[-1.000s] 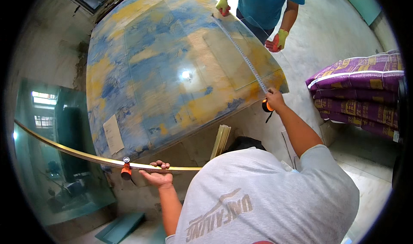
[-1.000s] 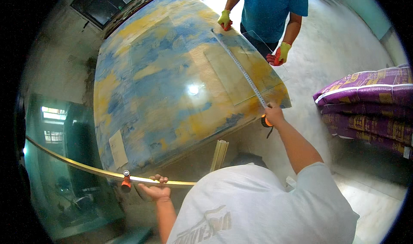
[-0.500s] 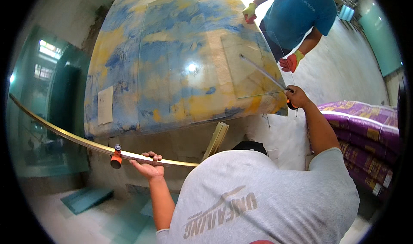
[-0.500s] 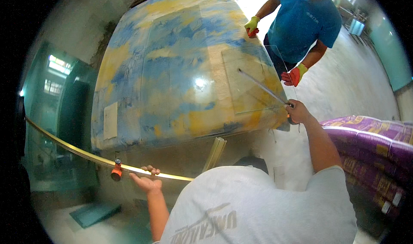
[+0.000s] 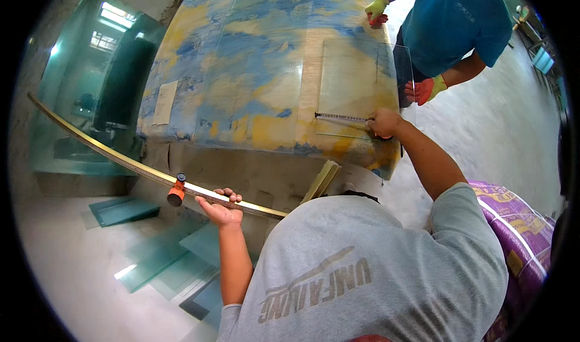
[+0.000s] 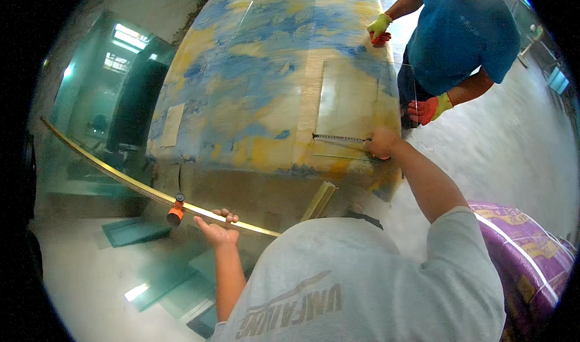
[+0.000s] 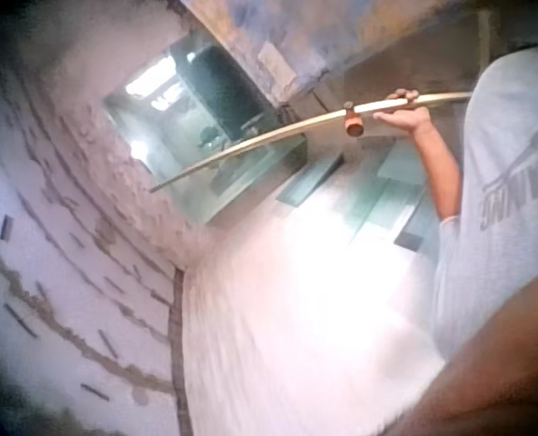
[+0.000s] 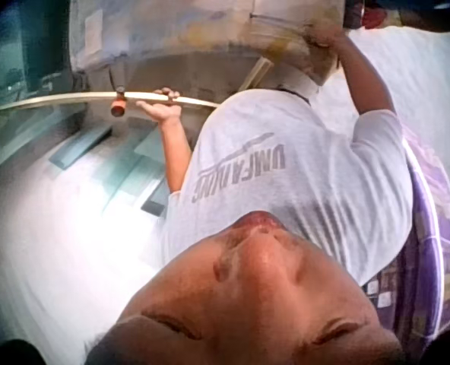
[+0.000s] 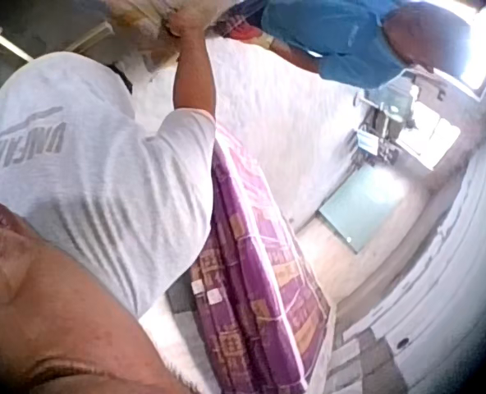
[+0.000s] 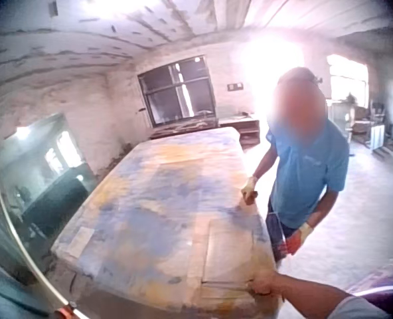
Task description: The person measures a large sheet of glass on a workbench using a metal measuring tool and a tape measure. They adjust the tool to mark dimensions and reposition the glass with assistance from another worker.
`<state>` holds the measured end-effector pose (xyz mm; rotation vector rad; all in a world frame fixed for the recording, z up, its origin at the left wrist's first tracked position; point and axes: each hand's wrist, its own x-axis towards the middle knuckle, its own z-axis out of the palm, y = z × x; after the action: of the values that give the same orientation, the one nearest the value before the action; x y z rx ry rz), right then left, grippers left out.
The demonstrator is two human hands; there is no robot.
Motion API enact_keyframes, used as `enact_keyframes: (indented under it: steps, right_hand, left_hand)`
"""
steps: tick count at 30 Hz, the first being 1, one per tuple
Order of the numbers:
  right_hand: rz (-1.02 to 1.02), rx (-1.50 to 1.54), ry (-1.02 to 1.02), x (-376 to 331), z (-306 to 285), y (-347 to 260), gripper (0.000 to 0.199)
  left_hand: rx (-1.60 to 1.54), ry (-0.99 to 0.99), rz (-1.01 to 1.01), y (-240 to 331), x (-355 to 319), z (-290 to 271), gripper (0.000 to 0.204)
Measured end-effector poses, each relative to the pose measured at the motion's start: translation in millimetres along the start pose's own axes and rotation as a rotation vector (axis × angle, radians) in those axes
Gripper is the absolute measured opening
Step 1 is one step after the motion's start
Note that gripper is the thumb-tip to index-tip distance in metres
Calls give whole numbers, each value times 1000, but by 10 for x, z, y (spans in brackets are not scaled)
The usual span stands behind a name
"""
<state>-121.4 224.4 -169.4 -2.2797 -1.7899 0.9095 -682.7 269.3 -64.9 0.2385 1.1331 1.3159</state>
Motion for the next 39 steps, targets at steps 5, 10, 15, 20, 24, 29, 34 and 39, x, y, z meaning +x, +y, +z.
enact_keyframes:
  steps: [5,10,15,20,24,29,34,39]
  right_hand:
    - [43,36,-70,-62,-197,-141,34]
    - [-32,115,-21,-239,-235,247,36]
    - [97,154,-8,-620,-419,625,38]
    - [166,105,50,-825,-418,1124,39]
    - [151,156,103,-715,-346,943,33]
    - [232,224,71,-685,-231,925,31]
    - [202,39,128,-551,-262,902,41]
    - [192,-83,74,-670,-75,900,53]
  left_hand:
    - [5,30,83,-15,-156,-214,80]
    - [-51,-5,67,130,-103,-422,83]
    - [-55,64,73,261,0,-477,85]
    - [-42,32,85,239,98,-544,84]
    - [-20,25,80,347,328,-531,83]
    - [-13,15,55,373,357,-456,80]
    - [-7,34,79,432,560,-573,78]
    - [-104,55,-20,554,782,-634,81]
